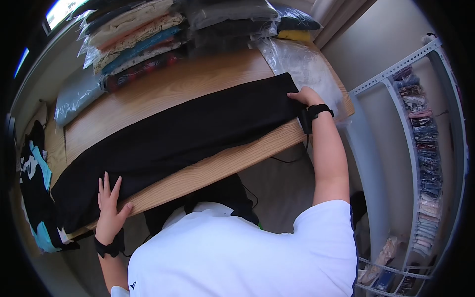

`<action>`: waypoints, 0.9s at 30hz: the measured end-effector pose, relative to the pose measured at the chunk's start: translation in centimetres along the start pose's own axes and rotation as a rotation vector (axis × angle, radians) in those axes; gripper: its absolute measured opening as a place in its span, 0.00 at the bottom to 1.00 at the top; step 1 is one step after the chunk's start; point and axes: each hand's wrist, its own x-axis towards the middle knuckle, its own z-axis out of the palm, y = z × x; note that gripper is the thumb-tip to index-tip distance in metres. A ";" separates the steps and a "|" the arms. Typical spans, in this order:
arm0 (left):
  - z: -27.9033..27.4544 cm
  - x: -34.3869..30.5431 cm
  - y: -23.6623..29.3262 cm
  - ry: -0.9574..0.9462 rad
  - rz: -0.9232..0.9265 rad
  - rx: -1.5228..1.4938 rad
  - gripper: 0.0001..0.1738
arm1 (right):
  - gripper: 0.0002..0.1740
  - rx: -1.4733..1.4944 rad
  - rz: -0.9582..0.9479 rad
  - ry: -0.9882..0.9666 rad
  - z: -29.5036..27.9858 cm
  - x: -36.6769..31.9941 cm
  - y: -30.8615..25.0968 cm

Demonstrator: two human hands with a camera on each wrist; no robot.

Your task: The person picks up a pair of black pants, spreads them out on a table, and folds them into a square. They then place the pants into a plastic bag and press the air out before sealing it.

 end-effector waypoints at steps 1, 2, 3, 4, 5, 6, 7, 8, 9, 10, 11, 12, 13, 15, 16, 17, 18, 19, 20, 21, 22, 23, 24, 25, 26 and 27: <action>0.0 0.0 0.0 0.012 0.004 0.006 0.43 | 0.32 0.103 -0.011 -0.026 0.2 0.7 0.6; 0.0 0.0 0.0 -0.001 -0.010 0.011 0.43 | 0.32 0.207 -0.021 -0.053 0.6 1.2 1.1; -0.1 0.1 0.1 -0.002 -0.007 -0.001 0.43 | 0.32 0.267 -0.027 -0.082 0.2 0.1 0.3; -0.1 0.1 0.1 -0.002 -0.004 -0.012 0.42 | 0.29 0.242 0.002 -0.062 -0.2 -1.1 -0.5; -0.1 0.1 0.1 0.006 0.001 -0.014 0.42 | 0.27 0.246 -0.068 -0.022 0.1 -0.3 0.0; 0.0 0.0 0.0 0.001 -0.009 -0.009 0.42 | 0.25 0.252 -0.137 0.019 0.2 0.3 0.8; 0.0 0.0 -0.2 0.010 0.005 -0.025 0.41 | 0.25 0.315 -0.213 0.096 0.1 0.8 1.7; 0.0 0.0 -0.3 0.020 0.020 -0.041 0.40 | 0.26 0.379 -0.288 0.175 -0.3 0.8 2.0; 0.0 -0.1 -0.5 0.016 0.012 -0.036 0.40 | 0.25 0.449 -0.286 0.191 -1.0 -0.4 1.7; -0.1 -0.1 -0.7 0.032 0.038 -0.105 0.39 | 0.26 0.466 -0.243 0.216 -1.1 -0.3 2.1; -0.1 -0.2 -0.9 0.047 0.066 -0.173 0.37 | 0.26 0.417 -0.243 0.222 -0.6 0.0 2.6; -0.1 -0.3 -1.1 0.043 0.061 -0.167 0.37 | 0.25 0.366 -0.244 0.230 0.0 0.4 3.1; -0.1 -0.3 -1.1 0.074 0.083 -0.164 0.35 | 0.25 0.370 -0.245 0.225 0.6 0.9 3.7; 0.0 -0.3 -1.3 0.108 0.100 -0.159 0.34 | 0.21 0.056 -0.187 0.301 1.4 0.8 3.2; 0.0 -0.3 -1.4 0.146 0.101 -0.196 0.32 | 0.21 0.058 -0.195 0.297 1.7 0.8 2.9; 0.0 -0.5 -1.4 0.180 0.100 -0.233 0.31 | 0.18 0.066 -0.376 0.484 1.6 -2.4 0.5; -0.1 -0.5 -1.3 0.176 0.090 -0.229 0.31 | 0.16 0.076 -0.555 0.668 1.7 -5.7 -1.9; -0.2 -0.4 -1.1 0.206 0.059 -0.256 0.30 | 0.15 0.208 -0.669 0.546 2.0 -8.8 -4.3; -0.3 -0.3 -1.0 0.236 0.027 -0.281 0.29 | 0.15 0.340 -0.777 0.418 2.5 -11.8 -6.7; -0.2 -0.2 -1.3 0.266 0.037 -0.268 0.28 | 0.14 0.308 -0.942 0.372 3.3 -14.6 -8.6; 0.0 0.0 -1.5 0.264 0.030 -0.261 0.28 | 0.14 0.275 -1.107 0.328 4.2 -16.8 -10.1; 0.2 0.2 -1.6 0.286 0.034 -0.258 0.29 | 0.15 0.298 -1.145 0.268 5.4 -18.4 -11.2; 0.2 0.3 -1.7 0.310 0.039 -0.257 0.29 | 0.15 0.320 -1.183 0.208 6.5 -19.6 -12.1; 0.1 0.3 -1.6 0.311 0.033 -0.253 0.29 | 0.15 0.297 -1.175 0.224 7.6 -20.5 -12.8; -0.1 0.3 -1.4 0.330 0.041 -0.253 0.30 | 0.15 0.274 -1.166 0.239 8.5 -21.2 -13.4; -0.2 0.3 -1.2 0.349 0.049 -0.254 0.32 | 0.14 0.286 -1.145 0.223 9.1 -21.7 -13.8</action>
